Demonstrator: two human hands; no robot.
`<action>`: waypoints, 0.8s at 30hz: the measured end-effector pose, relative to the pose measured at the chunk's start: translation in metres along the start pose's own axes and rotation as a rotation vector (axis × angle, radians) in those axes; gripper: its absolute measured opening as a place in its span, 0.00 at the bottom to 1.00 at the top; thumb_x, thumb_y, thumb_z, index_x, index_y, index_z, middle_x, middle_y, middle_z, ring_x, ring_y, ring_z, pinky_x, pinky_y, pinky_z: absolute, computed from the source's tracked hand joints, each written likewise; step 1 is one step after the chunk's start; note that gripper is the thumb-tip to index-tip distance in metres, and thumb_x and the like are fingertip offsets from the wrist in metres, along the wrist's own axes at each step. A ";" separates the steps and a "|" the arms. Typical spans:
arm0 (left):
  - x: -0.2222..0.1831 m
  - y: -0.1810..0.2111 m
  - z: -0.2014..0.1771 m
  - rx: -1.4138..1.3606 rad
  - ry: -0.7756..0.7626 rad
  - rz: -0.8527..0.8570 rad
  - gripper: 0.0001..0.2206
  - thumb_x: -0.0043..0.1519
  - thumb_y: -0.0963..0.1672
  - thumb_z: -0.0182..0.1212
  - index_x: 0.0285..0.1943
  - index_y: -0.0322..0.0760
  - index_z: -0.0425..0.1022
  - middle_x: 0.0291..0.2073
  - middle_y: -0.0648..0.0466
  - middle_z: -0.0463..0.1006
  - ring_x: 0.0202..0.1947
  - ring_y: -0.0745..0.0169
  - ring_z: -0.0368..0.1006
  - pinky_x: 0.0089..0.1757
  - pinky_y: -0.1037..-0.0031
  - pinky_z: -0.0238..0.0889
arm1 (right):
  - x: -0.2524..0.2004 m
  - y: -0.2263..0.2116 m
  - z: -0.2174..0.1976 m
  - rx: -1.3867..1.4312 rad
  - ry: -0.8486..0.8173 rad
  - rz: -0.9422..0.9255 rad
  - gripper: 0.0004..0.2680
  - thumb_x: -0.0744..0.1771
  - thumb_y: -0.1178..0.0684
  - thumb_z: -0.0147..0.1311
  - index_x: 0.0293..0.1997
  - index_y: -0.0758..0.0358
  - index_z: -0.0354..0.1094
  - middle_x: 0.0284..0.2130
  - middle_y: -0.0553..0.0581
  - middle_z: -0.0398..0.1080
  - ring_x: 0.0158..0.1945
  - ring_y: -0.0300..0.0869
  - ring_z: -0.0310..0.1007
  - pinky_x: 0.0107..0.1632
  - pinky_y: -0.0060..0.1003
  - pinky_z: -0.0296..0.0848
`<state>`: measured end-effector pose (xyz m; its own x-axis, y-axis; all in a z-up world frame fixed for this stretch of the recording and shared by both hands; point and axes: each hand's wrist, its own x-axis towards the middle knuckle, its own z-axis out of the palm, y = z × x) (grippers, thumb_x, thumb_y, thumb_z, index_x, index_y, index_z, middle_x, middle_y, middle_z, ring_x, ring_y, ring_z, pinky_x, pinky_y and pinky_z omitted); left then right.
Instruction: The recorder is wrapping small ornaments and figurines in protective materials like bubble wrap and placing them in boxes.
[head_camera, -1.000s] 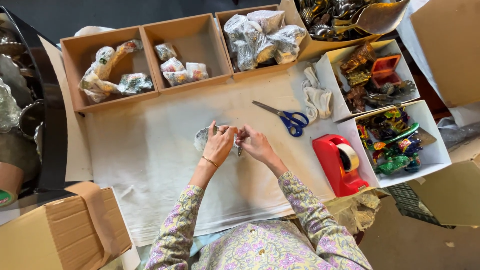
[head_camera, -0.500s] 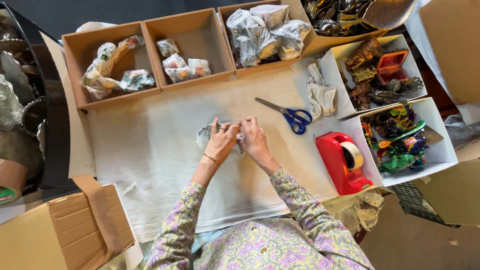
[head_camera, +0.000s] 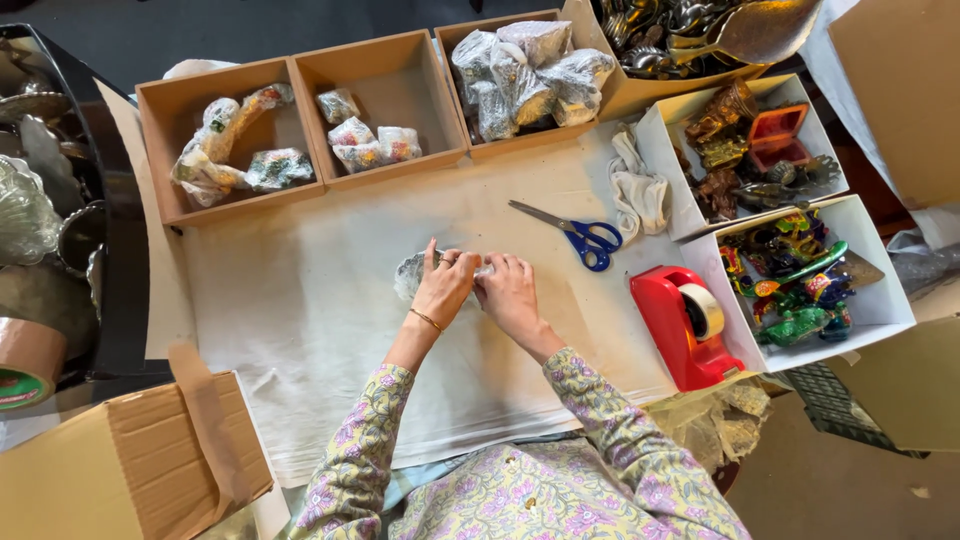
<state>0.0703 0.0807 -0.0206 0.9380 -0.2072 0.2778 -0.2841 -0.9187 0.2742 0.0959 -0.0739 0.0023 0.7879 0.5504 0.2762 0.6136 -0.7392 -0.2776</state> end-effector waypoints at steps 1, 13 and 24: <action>-0.001 0.000 0.000 0.000 -0.003 -0.003 0.12 0.60 0.40 0.59 0.52 0.41 0.68 0.44 0.58 0.73 0.55 0.57 0.70 0.67 0.42 0.41 | 0.002 -0.001 -0.002 -0.050 -0.068 0.009 0.05 0.63 0.49 0.61 0.37 0.54 0.78 0.48 0.53 0.69 0.56 0.47 0.67 0.60 0.54 0.62; -0.005 0.021 -0.031 -0.041 0.015 -0.039 0.20 0.58 0.41 0.60 0.60 0.38 0.63 0.55 0.52 0.71 0.67 0.47 0.60 0.67 0.36 0.35 | -0.006 0.011 0.008 0.166 -0.278 0.115 0.27 0.58 0.47 0.68 0.60 0.63 0.61 0.56 0.64 0.60 0.62 0.56 0.58 0.62 0.58 0.60; -0.056 0.042 -0.044 -0.301 0.509 -0.482 0.14 0.64 0.42 0.64 0.58 0.39 0.74 0.57 0.50 0.75 0.62 0.49 0.67 0.60 0.59 0.59 | -0.036 0.040 -0.039 0.645 0.025 0.476 0.19 0.64 0.47 0.63 0.62 0.54 0.67 0.61 0.55 0.66 0.57 0.47 0.71 0.57 0.42 0.74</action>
<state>-0.0025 0.0684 0.0158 0.7853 0.4418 0.4337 0.0235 -0.7214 0.6921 0.0895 -0.1382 0.0169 0.9758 0.2184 0.0127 0.1270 -0.5186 -0.8456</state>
